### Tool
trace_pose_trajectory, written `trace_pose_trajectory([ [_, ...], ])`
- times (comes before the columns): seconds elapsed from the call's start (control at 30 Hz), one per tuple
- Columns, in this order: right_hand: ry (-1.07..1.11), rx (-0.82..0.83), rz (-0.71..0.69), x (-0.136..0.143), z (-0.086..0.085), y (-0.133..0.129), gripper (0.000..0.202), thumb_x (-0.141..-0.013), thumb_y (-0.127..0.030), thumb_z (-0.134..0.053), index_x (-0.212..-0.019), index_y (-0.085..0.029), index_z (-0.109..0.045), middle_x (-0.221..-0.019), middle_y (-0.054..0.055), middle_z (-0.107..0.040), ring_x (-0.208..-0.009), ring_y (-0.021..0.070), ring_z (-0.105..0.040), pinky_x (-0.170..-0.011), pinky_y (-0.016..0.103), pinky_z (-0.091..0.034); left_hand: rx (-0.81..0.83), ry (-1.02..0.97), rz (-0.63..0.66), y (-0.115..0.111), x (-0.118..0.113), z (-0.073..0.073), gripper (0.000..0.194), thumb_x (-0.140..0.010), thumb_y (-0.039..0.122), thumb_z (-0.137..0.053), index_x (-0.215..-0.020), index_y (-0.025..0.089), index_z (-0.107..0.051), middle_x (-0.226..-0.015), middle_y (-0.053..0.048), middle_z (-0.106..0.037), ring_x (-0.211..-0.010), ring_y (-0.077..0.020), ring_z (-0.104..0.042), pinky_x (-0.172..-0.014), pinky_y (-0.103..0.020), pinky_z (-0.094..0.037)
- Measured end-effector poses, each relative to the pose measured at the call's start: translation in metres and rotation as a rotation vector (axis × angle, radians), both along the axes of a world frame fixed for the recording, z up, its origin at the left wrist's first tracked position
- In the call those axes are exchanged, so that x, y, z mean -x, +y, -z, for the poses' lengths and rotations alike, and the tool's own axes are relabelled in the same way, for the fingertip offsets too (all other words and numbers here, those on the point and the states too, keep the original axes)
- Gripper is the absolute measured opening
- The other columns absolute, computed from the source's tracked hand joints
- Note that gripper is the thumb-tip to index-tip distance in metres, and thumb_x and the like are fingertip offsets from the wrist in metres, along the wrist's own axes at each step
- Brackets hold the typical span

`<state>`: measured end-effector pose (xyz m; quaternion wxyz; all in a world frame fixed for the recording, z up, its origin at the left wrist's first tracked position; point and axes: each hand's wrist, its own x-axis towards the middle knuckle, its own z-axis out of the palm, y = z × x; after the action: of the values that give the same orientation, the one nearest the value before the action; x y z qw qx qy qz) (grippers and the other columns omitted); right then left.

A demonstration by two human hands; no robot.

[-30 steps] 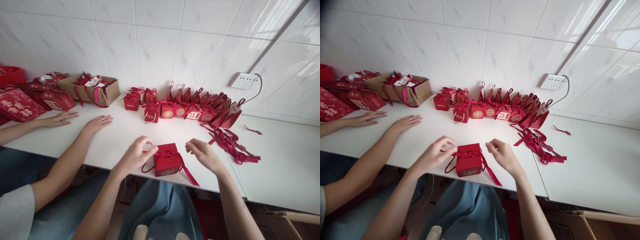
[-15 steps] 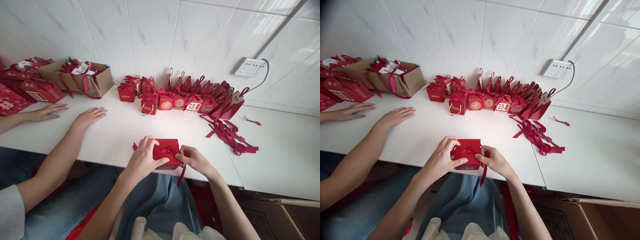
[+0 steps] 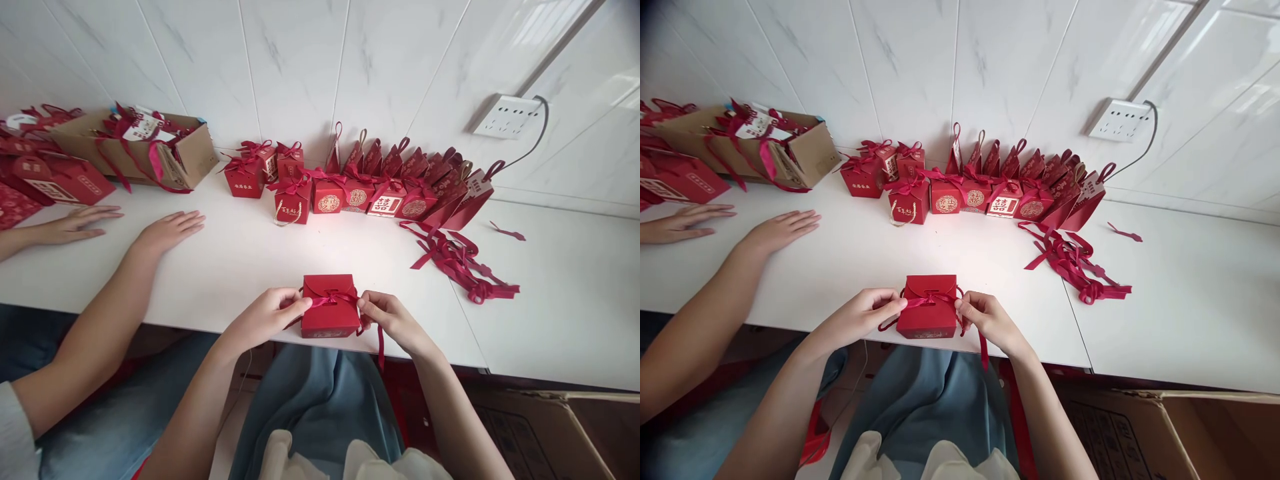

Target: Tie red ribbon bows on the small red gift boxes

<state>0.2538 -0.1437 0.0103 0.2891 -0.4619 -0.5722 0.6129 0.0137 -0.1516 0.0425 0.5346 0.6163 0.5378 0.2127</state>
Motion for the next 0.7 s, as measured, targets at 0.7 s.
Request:
trace_pose_trajectory([
  [0.7, -0.026, 0.031, 0.054, -0.006, 0.006, 0.003, 0.042, -0.082, -0.057, -0.052, -0.069, -0.018, -0.058, -0.068, 0.003, -0.063, -0.065, 0.0158, -0.059, -0.067, 0.029, -0.048, 0.208, -0.503, -0.125, 0.0, 0.003, 0.036, 0.038, -0.08, 0.04, -0.057, -0.058, 0.017, -0.038, -0.051, 0.006, -0.037, -0.046, -0.0048, -0.035, -0.045, -0.018, -0.027],
])
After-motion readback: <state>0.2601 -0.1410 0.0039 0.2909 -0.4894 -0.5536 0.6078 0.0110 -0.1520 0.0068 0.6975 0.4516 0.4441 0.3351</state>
